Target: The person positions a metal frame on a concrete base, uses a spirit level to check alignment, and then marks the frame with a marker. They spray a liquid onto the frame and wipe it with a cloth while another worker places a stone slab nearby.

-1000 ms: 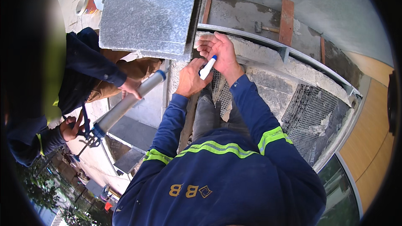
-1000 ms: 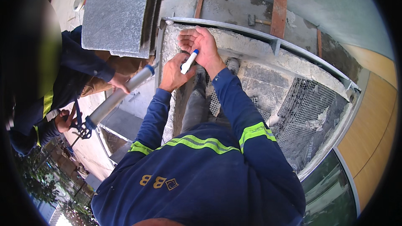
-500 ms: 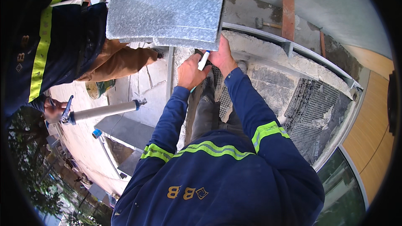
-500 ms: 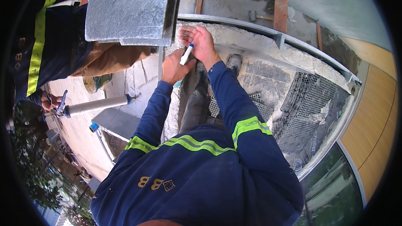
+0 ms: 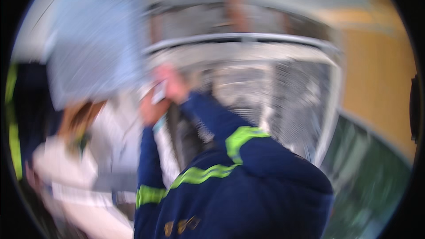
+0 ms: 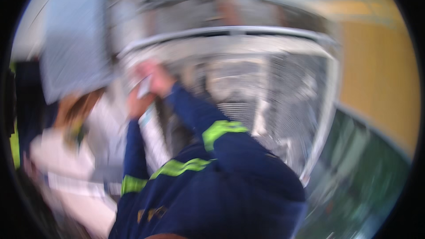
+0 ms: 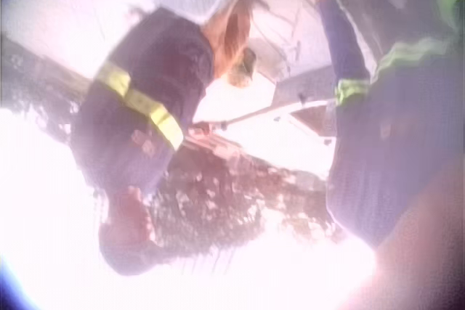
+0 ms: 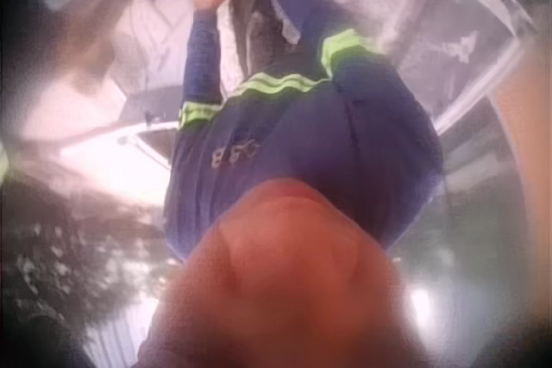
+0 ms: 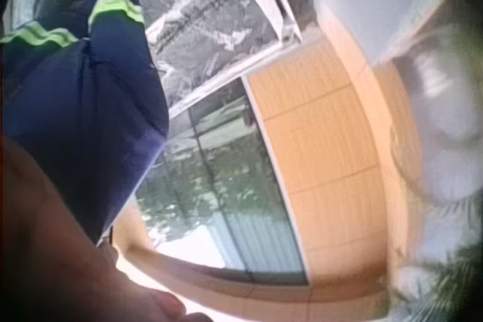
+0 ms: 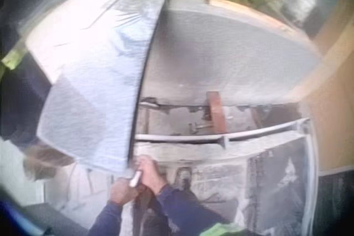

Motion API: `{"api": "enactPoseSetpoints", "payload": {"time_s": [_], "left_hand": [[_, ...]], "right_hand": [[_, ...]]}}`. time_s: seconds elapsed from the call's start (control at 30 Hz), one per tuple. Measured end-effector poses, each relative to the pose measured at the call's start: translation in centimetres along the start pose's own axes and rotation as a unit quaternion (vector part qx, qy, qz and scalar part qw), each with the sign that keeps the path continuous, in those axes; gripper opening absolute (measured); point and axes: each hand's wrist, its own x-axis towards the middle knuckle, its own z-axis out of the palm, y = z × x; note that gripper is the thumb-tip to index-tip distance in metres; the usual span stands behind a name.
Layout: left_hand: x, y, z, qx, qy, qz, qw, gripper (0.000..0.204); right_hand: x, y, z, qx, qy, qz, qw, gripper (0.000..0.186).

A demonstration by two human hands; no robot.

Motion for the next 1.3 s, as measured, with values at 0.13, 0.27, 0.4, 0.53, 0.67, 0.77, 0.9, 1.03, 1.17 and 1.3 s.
{"api": "enactPoseSetpoints", "payload": {"time_s": [0.13, 0.27, 0.4, 0.53, 0.67, 0.77, 0.9, 1.03, 1.17, 1.3], "left_hand": [[0.3, -0.4, 1.9, 0.070, -0.041, -0.035, 0.996, 0.033], [0.3, -0.1, 3.5, 0.121, -0.061, -0.031, 0.990, 0.033], [0.4, -1.0, 3.6, 0.024, -0.084, 0.026, 0.996, 0.051], [1.0, 1.4, 3.4, 0.060, -0.020, 0.021, 0.998, 0.040], [1.1, 1.0, 2.7, 0.074, 0.006, -0.028, 0.997, 0.034], [1.1, 0.5, 3.1, 0.083, -0.056, -0.071, 0.992, 0.034], [1.0, 1.3, 3.9, 0.106, -0.044, -0.114, 0.987, 0.033], [0.9, 1.9, 3.4, 0.068, 0.018, -0.101, 0.992, 0.031], [1.0, 1.4, 3.3, 0.059, 0.028, -0.115, 0.991, 0.031], [1.0, 0.1, 3.6, 0.062, 0.058, -0.128, 0.988, 0.031]], "right_hand": [[-2.1, -2.5, 1.0, -0.054, 0.022, -0.033, 0.998, 0.049], [-3.6, -2.9, -0.5, -0.051, 0.002, -0.051, 0.997, 0.058], [-2.5, -3.4, -1.6, -0.022, 0.002, -0.053, 0.998, 0.054], [-0.9, -3.7, -2.8, 0.081, -0.055, -0.048, 0.994, 0.040], [-3.5, -4.7, 1.5, -0.073, 0.025, -0.045, 0.996, 0.058], [-3.1, -6.1, 1.0, -0.069, 0.060, -0.032, 0.995, 0.057], [-2.8, -7.6, 1.0, -0.094, 0.030, -0.012, 0.995, 0.057], [-2.3, -8.2, 1.6, -0.112, 0.024, 0.012, 0.993, 0.057], [-0.6, -7.0, 1.1, -0.127, 0.011, 0.035, 0.991, 0.053], [1.1, -5.3, 0.0, -0.123, 0.013, 0.039, 0.992, 0.042]]}}
